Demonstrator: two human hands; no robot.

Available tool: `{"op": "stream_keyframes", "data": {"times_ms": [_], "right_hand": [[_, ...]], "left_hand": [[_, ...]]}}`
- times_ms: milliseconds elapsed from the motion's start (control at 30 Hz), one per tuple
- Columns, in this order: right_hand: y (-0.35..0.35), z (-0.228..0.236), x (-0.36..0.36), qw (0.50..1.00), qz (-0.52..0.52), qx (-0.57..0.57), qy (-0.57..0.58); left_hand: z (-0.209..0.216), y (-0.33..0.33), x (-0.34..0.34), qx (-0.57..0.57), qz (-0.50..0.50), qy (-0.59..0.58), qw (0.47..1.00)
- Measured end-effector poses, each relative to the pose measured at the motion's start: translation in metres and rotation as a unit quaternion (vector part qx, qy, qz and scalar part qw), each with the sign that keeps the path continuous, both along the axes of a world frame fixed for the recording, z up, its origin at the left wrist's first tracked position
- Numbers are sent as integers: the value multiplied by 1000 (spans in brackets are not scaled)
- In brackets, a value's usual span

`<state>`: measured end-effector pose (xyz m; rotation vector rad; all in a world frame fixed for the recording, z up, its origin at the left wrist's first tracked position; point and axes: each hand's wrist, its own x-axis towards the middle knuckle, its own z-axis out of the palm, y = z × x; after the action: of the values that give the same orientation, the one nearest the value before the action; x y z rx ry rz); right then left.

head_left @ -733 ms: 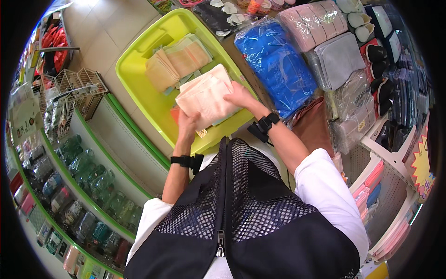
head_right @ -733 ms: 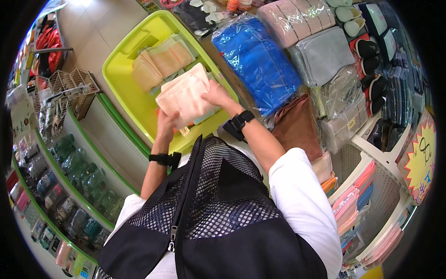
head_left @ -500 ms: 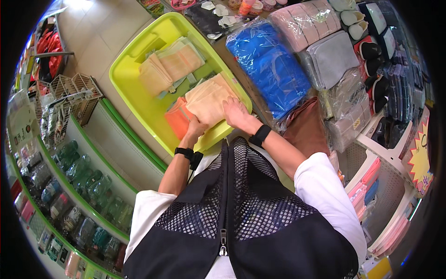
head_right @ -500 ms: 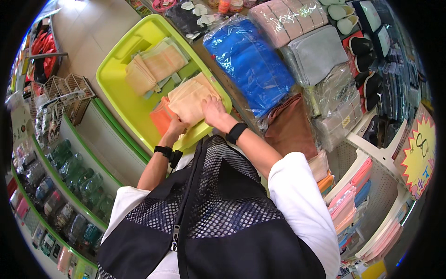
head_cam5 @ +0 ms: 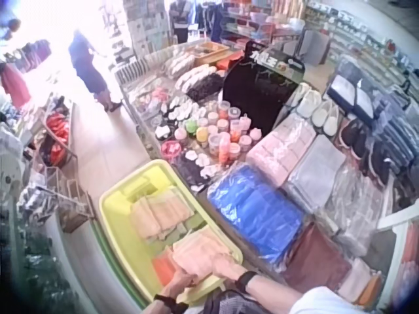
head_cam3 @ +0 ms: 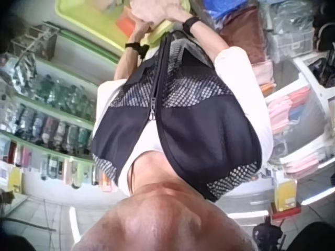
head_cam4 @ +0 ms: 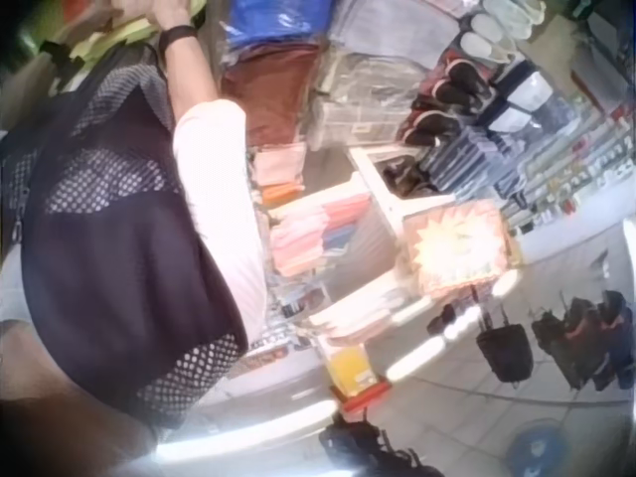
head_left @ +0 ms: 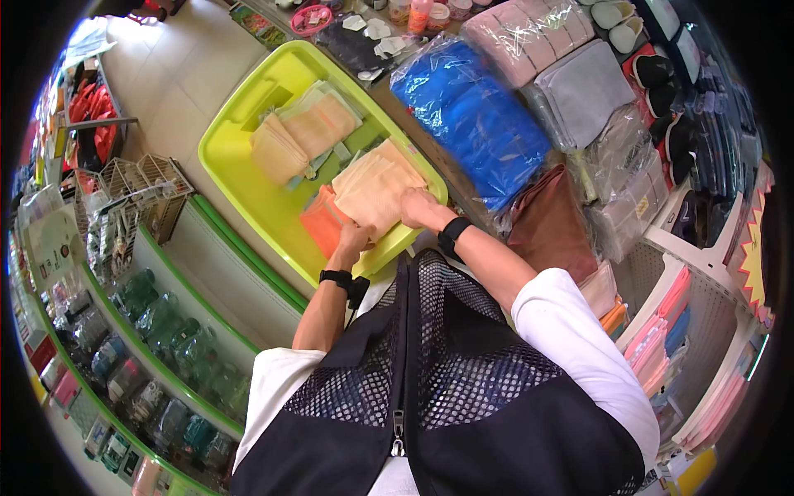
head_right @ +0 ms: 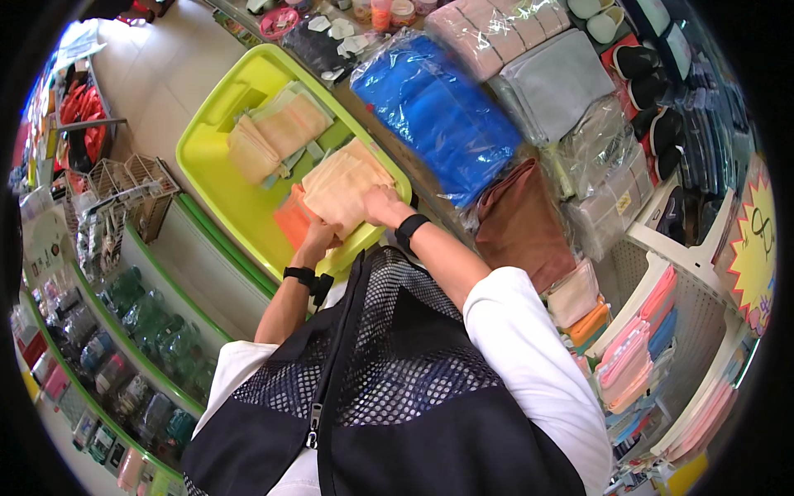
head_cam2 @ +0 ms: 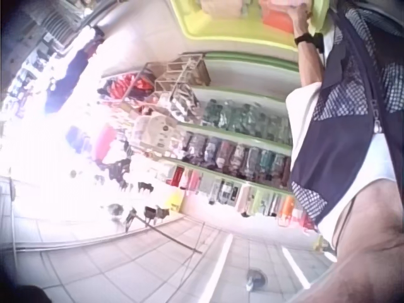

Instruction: The person takes folded towels from a large yellow bin and places them onto shelves in a store aisle, handling each towel one by one and arranging them next to others.

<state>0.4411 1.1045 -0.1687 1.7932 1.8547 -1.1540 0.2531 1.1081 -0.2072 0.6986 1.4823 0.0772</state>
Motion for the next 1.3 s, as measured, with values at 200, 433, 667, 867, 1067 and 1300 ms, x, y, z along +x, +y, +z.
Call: {"op": "stream_keyframes", "data": {"times_ms": [200, 433, 667, 867, 1067, 1300], "right_hand": [[-14, -17, 1, 993, -19, 112, 13], [-60, 32, 14, 962, -59, 183, 196], [-100, 79, 23, 963, -93, 128, 217], [-114, 123, 42, 942, -133, 202, 234], [-166, 118, 34, 859, -362, 281, 229], [-226, 80, -42, 813, -497, 221, 209]], "left_hand": [[16, 11, -6, -17, -64, -12, 998], [-2, -7, -32, 223, -304, -76, 923], [92, -23, 10, 186, -292, 137, 928], [115, -40, 18, 240, -300, 136, 913], [109, -46, -2, 276, -427, 113, 854], [115, -46, -51, 253, -480, 84, 836]]}}
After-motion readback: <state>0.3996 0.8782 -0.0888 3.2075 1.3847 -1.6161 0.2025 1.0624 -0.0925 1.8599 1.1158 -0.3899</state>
